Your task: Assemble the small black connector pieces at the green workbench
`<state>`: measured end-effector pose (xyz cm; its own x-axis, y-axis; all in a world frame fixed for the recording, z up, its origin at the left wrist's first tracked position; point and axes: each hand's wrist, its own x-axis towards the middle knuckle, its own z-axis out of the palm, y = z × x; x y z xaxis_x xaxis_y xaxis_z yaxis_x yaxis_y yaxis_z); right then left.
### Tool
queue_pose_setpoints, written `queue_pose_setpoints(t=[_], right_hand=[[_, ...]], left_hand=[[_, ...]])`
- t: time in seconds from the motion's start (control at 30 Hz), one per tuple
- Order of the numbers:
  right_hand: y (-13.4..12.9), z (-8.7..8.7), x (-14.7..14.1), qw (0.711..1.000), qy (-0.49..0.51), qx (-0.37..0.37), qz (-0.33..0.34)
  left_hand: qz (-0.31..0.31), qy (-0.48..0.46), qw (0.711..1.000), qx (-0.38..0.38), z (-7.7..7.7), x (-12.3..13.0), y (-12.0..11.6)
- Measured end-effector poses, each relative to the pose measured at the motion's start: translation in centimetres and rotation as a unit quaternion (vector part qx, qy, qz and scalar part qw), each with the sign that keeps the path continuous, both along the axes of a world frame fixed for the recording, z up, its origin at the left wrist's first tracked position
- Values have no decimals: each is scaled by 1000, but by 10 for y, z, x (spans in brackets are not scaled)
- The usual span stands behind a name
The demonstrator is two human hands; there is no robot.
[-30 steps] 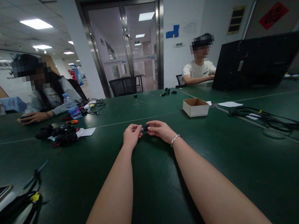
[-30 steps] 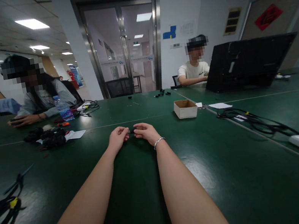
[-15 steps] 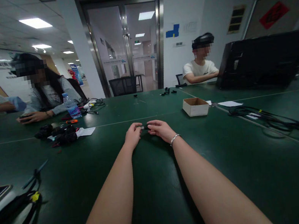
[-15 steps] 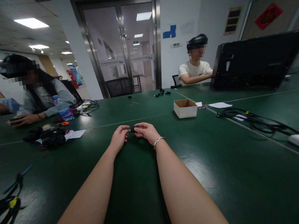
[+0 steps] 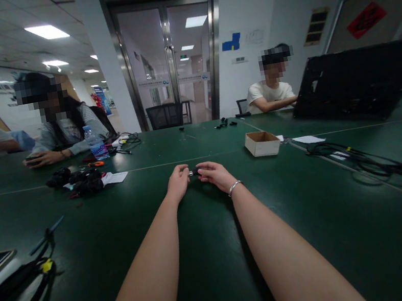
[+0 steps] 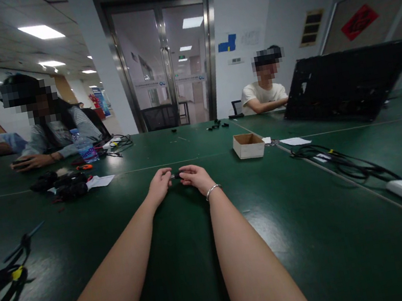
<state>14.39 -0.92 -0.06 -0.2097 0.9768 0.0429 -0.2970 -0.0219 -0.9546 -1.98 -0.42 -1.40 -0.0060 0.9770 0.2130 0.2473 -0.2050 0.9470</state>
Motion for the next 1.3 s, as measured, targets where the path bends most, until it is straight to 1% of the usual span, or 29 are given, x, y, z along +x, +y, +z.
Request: queue_pose_setpoints(t=[0.17,0.27,0.43,0.53,0.63,0.8,1.0,1.2,1.3], right_hand=[[0,0,1,1000,0,-1,3],[1,0,1,1000,-1,0,4],[1,-1,1,1000,-4,-3,-5],[1,-1,0,1000,-2,-1,-7],[1,-1,0,1000,-3,2,-4],[2,-1,0,1000,-5,3,-4],[4,-3,0,1000,-9,2,-4],[3,-3,0,1000,-13,8,1],[3,-2,0,1000,-15,6,0]], left_hand=[[-3,-7,1000,-13,1,0,-1],[-14,6,1000,-3,2,0,-2],[-11,3,1000,-19,2,1,-3],[-10,7,1000,-12,3,2,-5],[-8,0,1000,-21,4,2,-6],[-26,-3,1000,-9,4,2,-6],[-17,-23,999,-17,5,2,-4],[-7,-20,999,-33,9,2,-6],[-14,-25,999,-31,8,2,-6]])
